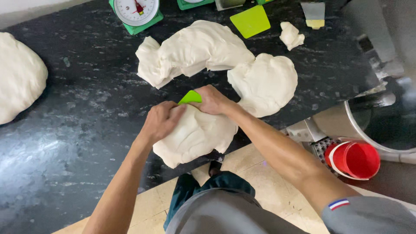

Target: The person portions a large mass of dough into smaller pieces using a green plastic scraper. They weigh each piece on a green scale, then knead and flatten it into a round shape on the countertop. This process is repeated for multiple portions.

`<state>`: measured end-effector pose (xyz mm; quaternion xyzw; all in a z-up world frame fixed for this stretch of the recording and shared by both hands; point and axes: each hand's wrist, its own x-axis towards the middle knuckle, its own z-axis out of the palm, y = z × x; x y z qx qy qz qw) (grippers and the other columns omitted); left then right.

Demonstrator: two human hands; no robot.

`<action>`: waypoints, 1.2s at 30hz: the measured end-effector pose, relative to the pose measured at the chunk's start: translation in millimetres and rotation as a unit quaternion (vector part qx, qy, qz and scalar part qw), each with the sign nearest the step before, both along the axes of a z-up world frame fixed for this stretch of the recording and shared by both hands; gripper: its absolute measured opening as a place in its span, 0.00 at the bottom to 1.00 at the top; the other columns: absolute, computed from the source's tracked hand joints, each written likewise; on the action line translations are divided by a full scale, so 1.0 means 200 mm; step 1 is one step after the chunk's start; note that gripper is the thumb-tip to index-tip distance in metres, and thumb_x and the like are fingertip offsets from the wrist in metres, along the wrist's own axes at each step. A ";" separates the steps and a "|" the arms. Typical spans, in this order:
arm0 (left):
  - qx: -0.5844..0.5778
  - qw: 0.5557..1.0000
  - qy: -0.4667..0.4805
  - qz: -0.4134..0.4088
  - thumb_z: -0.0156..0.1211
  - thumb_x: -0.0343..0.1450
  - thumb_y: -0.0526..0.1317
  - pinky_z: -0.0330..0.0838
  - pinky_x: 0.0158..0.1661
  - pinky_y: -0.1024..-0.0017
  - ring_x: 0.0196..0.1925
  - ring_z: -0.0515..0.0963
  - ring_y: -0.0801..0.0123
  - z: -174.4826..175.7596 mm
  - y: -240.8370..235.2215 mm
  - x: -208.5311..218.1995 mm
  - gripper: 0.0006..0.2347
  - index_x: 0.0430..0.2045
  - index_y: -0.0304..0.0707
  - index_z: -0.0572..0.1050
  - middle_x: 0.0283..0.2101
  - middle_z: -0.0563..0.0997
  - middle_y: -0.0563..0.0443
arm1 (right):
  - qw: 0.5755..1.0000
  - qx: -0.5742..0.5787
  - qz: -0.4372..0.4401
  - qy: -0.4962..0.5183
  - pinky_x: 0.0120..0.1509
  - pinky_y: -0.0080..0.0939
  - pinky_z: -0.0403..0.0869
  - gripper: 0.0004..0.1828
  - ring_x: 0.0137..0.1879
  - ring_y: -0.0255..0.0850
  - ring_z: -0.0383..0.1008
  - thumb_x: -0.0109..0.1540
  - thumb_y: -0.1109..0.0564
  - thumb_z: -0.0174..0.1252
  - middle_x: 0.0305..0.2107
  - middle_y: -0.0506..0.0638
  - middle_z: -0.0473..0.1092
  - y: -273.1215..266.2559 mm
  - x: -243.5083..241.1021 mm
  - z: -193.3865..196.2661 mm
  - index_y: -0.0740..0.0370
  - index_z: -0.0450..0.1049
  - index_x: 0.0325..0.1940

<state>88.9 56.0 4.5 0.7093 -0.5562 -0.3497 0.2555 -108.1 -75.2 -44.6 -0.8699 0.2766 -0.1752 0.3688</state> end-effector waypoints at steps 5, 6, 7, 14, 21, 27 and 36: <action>0.139 0.954 0.249 0.088 0.61 0.70 0.44 0.79 0.36 0.67 0.32 0.84 0.65 -0.08 -0.11 0.15 0.15 0.40 0.29 0.84 0.33 0.87 0.45 | 0.952 -0.123 -0.261 -0.103 0.41 0.51 0.74 0.14 0.38 0.58 0.78 0.65 0.50 0.63 0.31 0.62 0.77 0.02 -0.15 0.21 0.66 0.77 0.43; 0.164 0.949 0.255 0.091 0.63 0.70 0.44 0.78 0.35 0.66 0.32 0.83 0.64 -0.11 -0.14 0.17 0.15 0.39 0.26 0.83 0.33 0.86 0.43 | 0.939 -0.114 -0.298 -0.126 0.42 0.50 0.75 0.13 0.38 0.55 0.80 0.66 0.51 0.62 0.32 0.60 0.78 0.02 -0.20 0.26 0.66 0.77 0.42; 0.188 0.942 0.261 0.093 0.65 0.71 0.43 0.78 0.35 0.65 0.31 0.82 0.63 -0.14 -0.17 0.19 0.15 0.38 0.23 0.83 0.34 0.85 0.41 | 0.934 -0.108 -0.318 -0.123 0.42 0.49 0.76 0.13 0.38 0.54 0.80 0.66 0.52 0.62 0.32 0.59 0.78 0.02 -0.24 0.31 0.66 0.77 0.42; 0.264 0.885 0.382 -0.025 0.68 0.68 0.46 0.80 0.38 0.67 0.34 0.85 0.68 -0.25 -0.27 0.24 0.19 0.36 0.20 0.82 0.37 0.87 0.44 | 0.939 -0.119 -0.317 -0.065 0.41 0.49 0.75 0.14 0.37 0.55 0.80 0.65 0.50 0.63 0.30 0.60 0.77 0.20 -0.15 0.45 0.66 0.77 0.41; 0.059 0.975 0.181 -0.115 0.70 0.66 0.43 0.78 0.37 0.71 0.32 0.82 0.71 -0.24 -0.27 0.21 0.12 0.34 0.32 0.86 0.32 0.87 0.46 | 0.921 -0.164 -0.353 -0.023 0.41 0.53 0.74 0.15 0.37 0.58 0.78 0.66 0.48 0.64 0.29 0.60 0.77 0.21 -0.02 0.48 0.64 0.77 0.41; -0.160 0.982 0.099 -0.029 0.70 0.66 0.41 0.76 0.32 0.73 0.25 0.81 0.75 -0.20 -0.15 0.15 0.10 0.31 0.31 0.85 0.27 0.85 0.44 | 0.922 -0.149 -0.354 -0.036 0.43 0.52 0.75 0.16 0.40 0.56 0.80 0.63 0.47 0.65 0.32 0.58 0.79 0.05 0.00 0.32 0.62 0.79 0.43; -0.143 0.979 0.139 0.052 0.68 0.68 0.41 0.72 0.26 0.72 0.21 0.76 0.74 -0.09 -0.10 0.10 0.09 0.32 0.33 0.85 0.23 0.84 0.46 | 0.886 -0.389 -0.250 -0.023 0.43 0.48 0.75 0.20 0.39 0.52 0.78 0.53 0.55 0.69 0.35 0.58 0.77 0.05 0.01 0.33 0.65 0.81 0.47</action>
